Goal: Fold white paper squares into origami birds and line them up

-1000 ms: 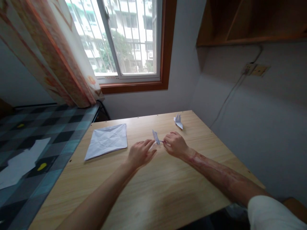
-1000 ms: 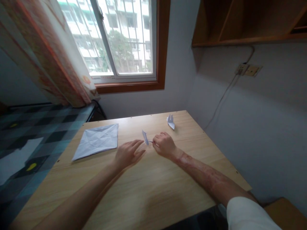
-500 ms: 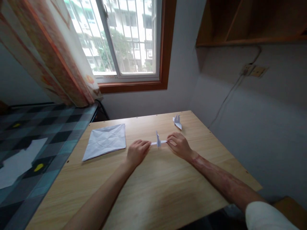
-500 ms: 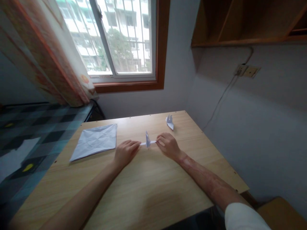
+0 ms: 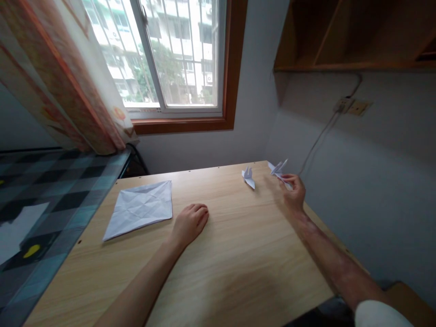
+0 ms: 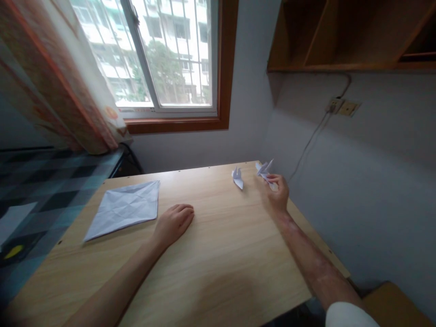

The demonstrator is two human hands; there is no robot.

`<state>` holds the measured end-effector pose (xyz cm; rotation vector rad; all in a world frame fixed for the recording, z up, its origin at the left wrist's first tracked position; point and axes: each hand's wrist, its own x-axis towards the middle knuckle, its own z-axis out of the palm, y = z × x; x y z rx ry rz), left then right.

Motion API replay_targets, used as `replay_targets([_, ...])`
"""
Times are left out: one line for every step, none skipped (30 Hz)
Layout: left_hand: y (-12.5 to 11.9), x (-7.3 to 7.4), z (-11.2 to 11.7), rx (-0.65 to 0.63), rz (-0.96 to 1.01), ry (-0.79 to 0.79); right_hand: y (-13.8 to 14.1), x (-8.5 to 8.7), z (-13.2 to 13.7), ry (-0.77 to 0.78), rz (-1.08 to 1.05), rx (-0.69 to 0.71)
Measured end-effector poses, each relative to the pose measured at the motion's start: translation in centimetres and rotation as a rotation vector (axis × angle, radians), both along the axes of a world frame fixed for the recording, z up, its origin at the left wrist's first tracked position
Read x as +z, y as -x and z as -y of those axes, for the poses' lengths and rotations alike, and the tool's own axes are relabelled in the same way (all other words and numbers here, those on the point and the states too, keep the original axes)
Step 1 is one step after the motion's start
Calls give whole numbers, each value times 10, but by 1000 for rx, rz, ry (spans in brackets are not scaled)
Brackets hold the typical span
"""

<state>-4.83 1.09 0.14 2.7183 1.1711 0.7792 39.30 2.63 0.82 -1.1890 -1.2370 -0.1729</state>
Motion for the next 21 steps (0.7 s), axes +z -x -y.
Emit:
replay_targets([0,0,0,1,4,1,-5,-5,-9,31,18,-32])
replay_targets([0,0,0,1,6,3,-9,-10,-18,73,59,-55])
replay_targets([0,0,0,0,5,4,-11,-16,-27,116,113,-75])
replay_targets([0,0,1,-1,2,4,-12,-21,-35,143,137,-69])
replay_targets([0,0,1,-1,-2,2,-11,-27,-43,166,156,-54])
replay_targets([0,0,1,0,-5,-2,-9,-32,-51,191,180,-37])
replay_targets([0,-1,1,2,-6,-8,-7,-37,-57,216,203,-18])
replay_targets([0,-1,2,2,-4,-14,-5,-41,-62,242,228,2])
replay_targets([0,-1,2,2,1,-19,-3,-44,-66,266,253,21])
replay_targets([0,-2,2,0,6,-23,-1,-47,-69,289,278,37])
replay_targets([1,-2,2,-2,10,-25,0,-49,-70,308,302,50])
replay_targets([1,-3,2,-5,12,-27,1,-51,-71,325,324,60])
replay_targets([1,-3,2,-7,13,-28,1,-53,-71,338,346,67])
replay_targets([1,-3,1,-9,15,-29,0,-54,-70,348,367,72])
replay_targets([1,-3,1,-11,16,-28,-1,-54,-69,356,386,74])
replay_targets([1,-3,1,-11,16,-27,-2,-55,-67,361,405,75])
replay_targets([1,-3,1,-10,16,-27,-3,-55,-65,364,421,75])
replay_targets([1,-2,1,-10,16,-27,-5,-54,-62,364,435,73])
replay_targets([1,-2,1,-9,13,-28,-7,-53,-59,364,444,71])
replay_targets([1,-2,1,-8,10,-30,-8,-52,-55,359,454,68])
replay_targets([0,-2,2,-6,6,-31,-9,-50,-51,347,468,63])
